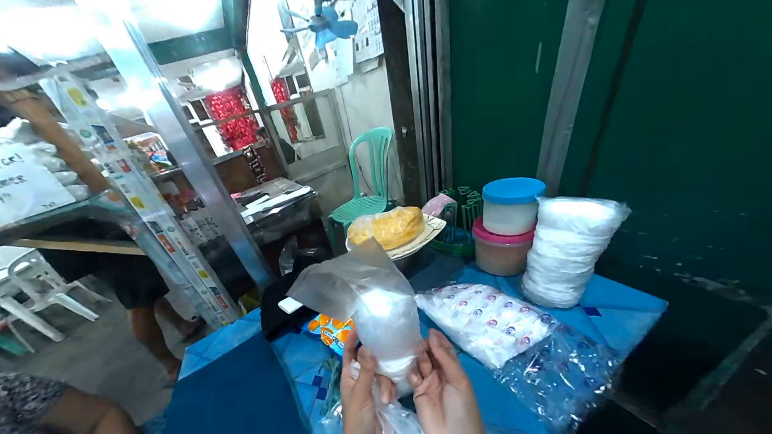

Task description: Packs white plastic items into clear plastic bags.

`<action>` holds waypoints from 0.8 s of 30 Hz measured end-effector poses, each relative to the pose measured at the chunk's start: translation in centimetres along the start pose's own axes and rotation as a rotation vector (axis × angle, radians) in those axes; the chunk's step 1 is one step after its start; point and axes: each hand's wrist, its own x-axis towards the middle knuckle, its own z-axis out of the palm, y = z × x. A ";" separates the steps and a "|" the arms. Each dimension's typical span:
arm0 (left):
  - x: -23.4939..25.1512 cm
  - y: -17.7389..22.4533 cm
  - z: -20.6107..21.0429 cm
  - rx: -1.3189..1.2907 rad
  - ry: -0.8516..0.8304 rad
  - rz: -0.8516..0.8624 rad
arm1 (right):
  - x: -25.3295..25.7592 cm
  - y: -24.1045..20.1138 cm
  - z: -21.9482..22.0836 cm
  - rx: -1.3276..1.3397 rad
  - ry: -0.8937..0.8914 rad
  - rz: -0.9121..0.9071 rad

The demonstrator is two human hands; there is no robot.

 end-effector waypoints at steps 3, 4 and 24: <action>0.1 0.3 -0.2 0.098 -0.045 0.030 | 1.0 -0.1 -0.1 -0.094 -0.018 -0.045; 0.1 0.7 -0.2 0.182 -0.060 0.039 | 1.1 -0.1 -0.1 -0.125 -0.032 -0.053; 4.6 10.0 3.8 1.395 -0.237 0.215 | 2.6 -0.4 -1.0 -0.833 -0.239 -0.471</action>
